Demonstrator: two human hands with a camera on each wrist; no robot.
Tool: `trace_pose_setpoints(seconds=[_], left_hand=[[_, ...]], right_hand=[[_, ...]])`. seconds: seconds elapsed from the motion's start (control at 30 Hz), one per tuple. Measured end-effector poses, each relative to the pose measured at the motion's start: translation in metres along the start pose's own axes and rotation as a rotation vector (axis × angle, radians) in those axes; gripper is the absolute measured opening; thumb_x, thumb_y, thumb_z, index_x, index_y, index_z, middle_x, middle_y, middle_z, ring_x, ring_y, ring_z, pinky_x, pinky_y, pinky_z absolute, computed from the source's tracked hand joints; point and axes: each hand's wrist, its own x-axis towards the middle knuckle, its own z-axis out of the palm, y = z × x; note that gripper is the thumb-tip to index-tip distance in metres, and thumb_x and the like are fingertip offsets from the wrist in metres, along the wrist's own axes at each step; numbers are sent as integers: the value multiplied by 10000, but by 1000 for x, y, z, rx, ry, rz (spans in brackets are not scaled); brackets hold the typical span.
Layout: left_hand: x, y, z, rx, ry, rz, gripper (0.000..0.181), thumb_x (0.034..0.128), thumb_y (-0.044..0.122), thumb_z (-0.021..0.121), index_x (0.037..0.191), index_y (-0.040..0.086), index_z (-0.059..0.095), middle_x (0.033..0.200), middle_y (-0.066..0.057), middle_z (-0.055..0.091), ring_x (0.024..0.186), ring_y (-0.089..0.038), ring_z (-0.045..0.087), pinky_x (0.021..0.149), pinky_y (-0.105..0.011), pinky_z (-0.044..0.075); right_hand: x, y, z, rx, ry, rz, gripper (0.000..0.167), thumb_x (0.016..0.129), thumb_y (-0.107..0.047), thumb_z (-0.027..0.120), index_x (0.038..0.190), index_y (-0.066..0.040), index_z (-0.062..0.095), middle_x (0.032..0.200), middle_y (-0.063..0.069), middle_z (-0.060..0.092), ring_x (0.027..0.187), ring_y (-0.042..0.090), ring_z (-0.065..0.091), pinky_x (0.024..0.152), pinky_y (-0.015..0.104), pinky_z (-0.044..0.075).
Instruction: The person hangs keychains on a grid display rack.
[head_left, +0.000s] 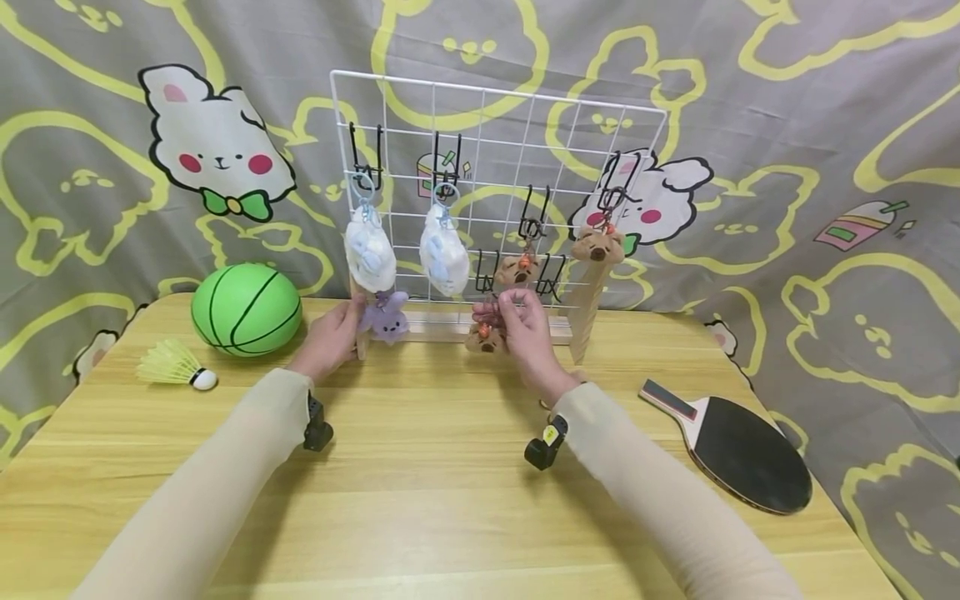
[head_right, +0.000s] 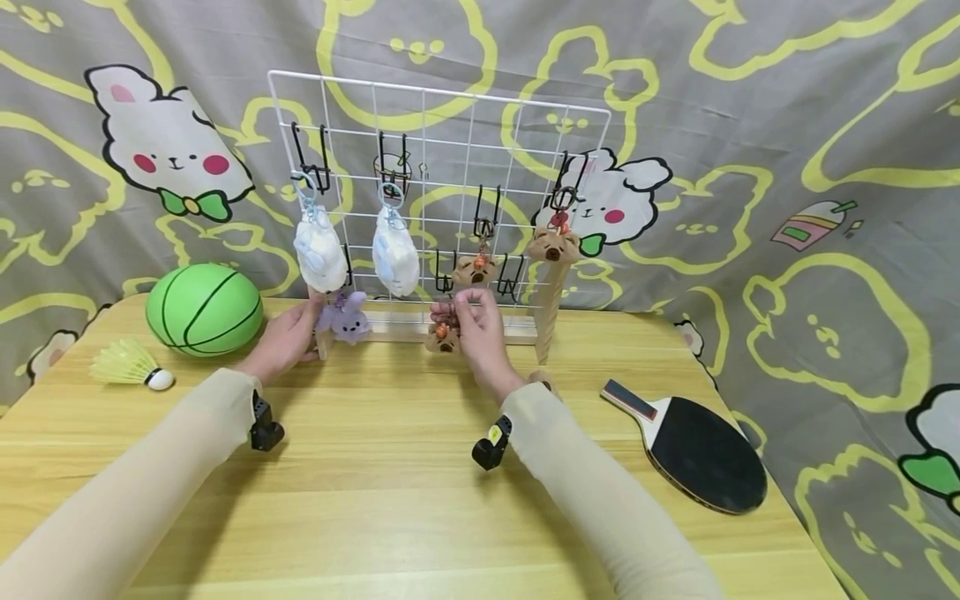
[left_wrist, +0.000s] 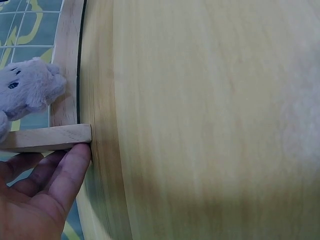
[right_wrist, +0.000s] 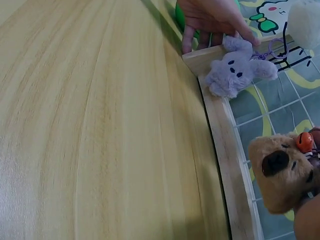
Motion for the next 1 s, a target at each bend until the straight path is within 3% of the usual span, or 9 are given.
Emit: trace_pose_setpoints(seconds=[0.1,0.33,0.43,0.5,0.57,0.6,0.7,1.0], left_hand=[[0,0,0,1,-2,1,919,1056,699,121,1637,6,285,1677,-298,307,1506,-486,403,1136,-575,505],[0,0,0,0,-3,3,897,1066,680,125,1631,5,299,1672,-302,314,1492,-488,423,1118,-574,521],[0,0,0,5,0,7,892,1069,676,127,1632,7,299,1671,-302,316,1488,-492,426,1123,-578,516],[0,0,0,8,1,9,892,1068,677,125,1630,8,305,1672,-300,316,1488,-493,427,1126,-579,513],[0,0,0,14,0,8,907,1061,689,118,1630,9,306,1673,-300,313,1487,-493,428,1127,-578,513],[0,0,0,17,1,8,914,1057,696,115,1629,9,309,1673,-300,314,1488,-492,426,1129,-578,512],[0,0,0,18,2,8,934,1046,714,109,1631,11,305,1674,-301,311,1492,-493,421,1128,-577,514],[0,0,-1,33,12,17,909,1065,682,112,1622,-9,309,1654,-320,335,1484,-508,422,1152,-590,489]], right_hand=[[0,1,-2,-23,5,22,104,1138,-174,415,1059,-173,482,1193,248,759,884,54,765,565,185,457],[1,0,-4,-57,11,70,89,1134,-192,437,1097,-152,507,1273,223,735,920,21,748,593,173,450],[1,-1,-7,-63,7,84,85,1125,-148,445,1110,-132,527,1346,244,693,1011,33,736,719,146,532],[2,0,-10,-64,0,85,92,1122,-121,442,1128,-107,532,1382,264,663,1104,110,742,925,177,583],[2,1,-14,-60,-10,82,102,1120,-102,436,1150,-72,529,1400,283,641,1213,231,727,1115,257,539],[1,1,-17,-67,-16,81,107,1121,-104,434,1157,-63,526,1404,286,636,1256,284,707,1149,290,521],[0,2,-24,-65,-33,78,124,1125,-117,428,1169,-47,521,1410,301,622,1335,402,633,1208,370,479],[-11,2,-53,-162,-85,74,178,1131,-161,441,1159,-6,522,1410,301,618,1353,418,607,1216,430,467]])
